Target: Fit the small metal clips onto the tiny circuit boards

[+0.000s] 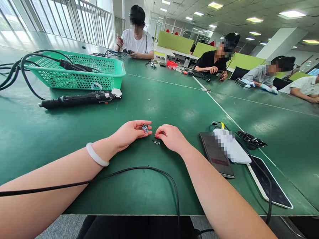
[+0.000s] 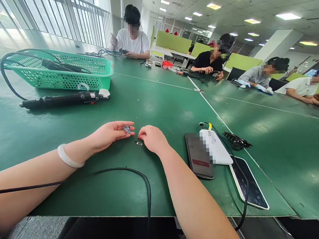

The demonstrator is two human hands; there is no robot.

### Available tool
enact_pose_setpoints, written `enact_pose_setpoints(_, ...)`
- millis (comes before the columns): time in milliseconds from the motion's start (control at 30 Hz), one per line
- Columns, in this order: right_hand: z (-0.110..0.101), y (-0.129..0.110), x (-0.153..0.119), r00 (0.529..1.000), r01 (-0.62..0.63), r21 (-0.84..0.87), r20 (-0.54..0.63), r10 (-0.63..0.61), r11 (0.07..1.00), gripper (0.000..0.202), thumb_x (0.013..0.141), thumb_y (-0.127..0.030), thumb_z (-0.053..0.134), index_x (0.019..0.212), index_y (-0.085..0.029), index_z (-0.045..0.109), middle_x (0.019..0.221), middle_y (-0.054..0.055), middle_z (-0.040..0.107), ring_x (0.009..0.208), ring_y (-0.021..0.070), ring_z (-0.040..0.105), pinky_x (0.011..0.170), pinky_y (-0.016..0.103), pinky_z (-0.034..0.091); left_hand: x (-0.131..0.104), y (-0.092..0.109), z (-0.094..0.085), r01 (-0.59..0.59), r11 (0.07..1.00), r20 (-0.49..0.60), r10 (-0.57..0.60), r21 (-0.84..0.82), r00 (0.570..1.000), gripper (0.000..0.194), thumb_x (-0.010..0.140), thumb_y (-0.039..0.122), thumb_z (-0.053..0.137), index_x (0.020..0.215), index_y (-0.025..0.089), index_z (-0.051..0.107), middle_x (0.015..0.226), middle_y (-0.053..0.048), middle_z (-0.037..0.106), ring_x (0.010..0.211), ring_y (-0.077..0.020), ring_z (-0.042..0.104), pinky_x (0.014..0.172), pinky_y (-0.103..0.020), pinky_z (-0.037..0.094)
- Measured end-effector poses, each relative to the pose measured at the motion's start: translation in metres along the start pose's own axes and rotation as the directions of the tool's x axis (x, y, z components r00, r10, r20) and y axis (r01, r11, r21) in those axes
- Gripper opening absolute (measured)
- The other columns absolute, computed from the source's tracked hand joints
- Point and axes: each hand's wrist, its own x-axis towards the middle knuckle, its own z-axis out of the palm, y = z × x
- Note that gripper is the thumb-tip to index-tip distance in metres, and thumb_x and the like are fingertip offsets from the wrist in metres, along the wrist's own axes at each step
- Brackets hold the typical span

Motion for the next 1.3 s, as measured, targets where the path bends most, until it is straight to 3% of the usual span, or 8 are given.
enact_pose_setpoints(167, -0.002, -0.001, -0.001, 0.999, 0.022, 0.017, -0.043, -0.021, 1.0, 0.016, 0.081, -0.016, 0.048, 0.076, -0.021, 0.062, 0.08, 0.0, 0.061, 0.07, 0.0121, 0.05, 0.064, 0.026, 0.037, -0.001, 0.002, 0.001, -0.003, 1.0, 0.013, 0.003, 0.01, 1.0, 0.04, 0.071, 0.005, 0.061, 0.111, 0.014, 0.063, 0.111, -0.009, 0.066, 0.093, -0.0159, 0.067, 0.102, -0.038, 0.045)
enact_pose_setpoints(267, -0.002, -0.004, -0.001, 0.999, 0.03, -0.011, -0.035, -0.03, 0.999, 0.011, 0.079, -0.019, 0.055, 0.08, -0.023, 0.065, 0.082, 0.0, 0.059, 0.071, 0.0124, 0.051, 0.063, 0.026, 0.037, -0.001, 0.002, 0.001, -0.008, 1.0, 0.015, 0.008, 0.016, 1.0, 0.036, 0.072, 0.007, 0.063, 0.107, 0.014, 0.064, 0.105, -0.008, 0.068, 0.09, -0.0151, 0.067, 0.1, -0.039, 0.046)
enact_pose_setpoints(533, 0.004, -0.003, 0.001, 0.998, 0.054, -0.097, -0.025, -0.057, 0.994, 0.019, 0.081, -0.013, 0.048, 0.07, -0.021, 0.062, 0.083, 0.003, 0.06, 0.074, 0.015, 0.053, 0.067, 0.028, 0.039, 0.002, -0.001, -0.003, -0.067, 0.994, 0.06, 0.062, 0.081, 0.996, 0.033, 0.067, 0.012, 0.069, 0.1, 0.014, 0.065, 0.088, -0.005, 0.069, 0.084, -0.0139, 0.064, 0.094, -0.039, 0.048)
enact_pose_setpoints(667, 0.002, -0.013, -0.002, 0.993, 0.053, 0.079, -0.114, -0.044, 0.995, 0.019, 0.081, -0.015, 0.045, 0.07, -0.02, 0.059, 0.081, 0.002, 0.06, 0.075, 0.0143, 0.053, 0.069, 0.028, 0.042, 0.001, -0.001, -0.001, -0.088, 0.982, 0.07, 0.077, 0.165, 0.995, 0.028, 0.067, 0.014, 0.07, 0.094, 0.014, 0.063, 0.085, -0.004, 0.07, 0.081, -0.0135, 0.065, 0.091, -0.036, 0.048)
enact_pose_setpoints(767, 0.003, -0.026, -0.006, 0.986, 0.015, 0.329, -0.159, 0.04, 0.944, 0.015, 0.08, -0.022, 0.046, 0.072, -0.021, 0.059, 0.08, 0.001, 0.063, 0.07, 0.0132, 0.055, 0.066, 0.028, 0.044, -0.001, 0.0, 0.0, -0.119, 0.962, 0.09, 0.1, 0.244, 0.991, 0.028, 0.066, 0.018, 0.07, 0.092, 0.016, 0.062, 0.084, -0.004, 0.071, 0.08, -0.0148, 0.065, 0.088, -0.036, 0.049)
enact_pose_setpoints(833, 0.006, -0.033, -0.007, 0.982, -0.002, 0.407, -0.171, 0.078, 0.913, 0.014, 0.078, -0.027, 0.051, 0.071, -0.02, 0.06, 0.077, 0.001, 0.064, 0.068, 0.0135, 0.055, 0.066, 0.029, 0.046, -0.001, -0.001, 0.0, -0.138, 0.952, 0.103, 0.114, 0.272, 0.988, 0.028, 0.065, 0.019, 0.071, 0.091, 0.016, 0.061, 0.085, -0.004, 0.071, 0.08, -0.016, 0.066, 0.086, -0.037, 0.049)
enact_pose_setpoints(1000, 0.017, -0.038, -0.006, 0.97, -0.05, 0.442, -0.193, 0.15, 0.896, 0.019, 0.078, -0.035, 0.055, 0.073, -0.019, 0.064, 0.071, 0.003, 0.065, 0.063, 0.0144, 0.056, 0.062, 0.03, 0.048, -0.001, -0.001, -0.001, -0.12, 0.959, 0.099, 0.097, 0.257, 0.99, 0.027, 0.066, 0.02, 0.07, 0.09, 0.018, 0.059, 0.089, -0.003, 0.072, 0.077, -0.0155, 0.066, 0.083, -0.036, 0.049)
enact_pose_setpoints(1300, 0.02, -0.038, -0.005, 0.942, -0.003, 0.404, -0.305, 0.138, 0.915, 0.023, 0.08, -0.039, 0.054, 0.073, -0.019, 0.063, 0.073, 0.003, 0.065, 0.065, 0.0145, 0.056, 0.065, 0.03, 0.047, 0.0, -0.001, 0.0, -0.093, 0.974, 0.072, 0.079, 0.208, 0.994, 0.027, 0.067, 0.02, 0.071, 0.091, 0.017, 0.058, 0.081, -0.001, 0.071, 0.075, -0.0131, 0.065, 0.084, -0.034, 0.048)
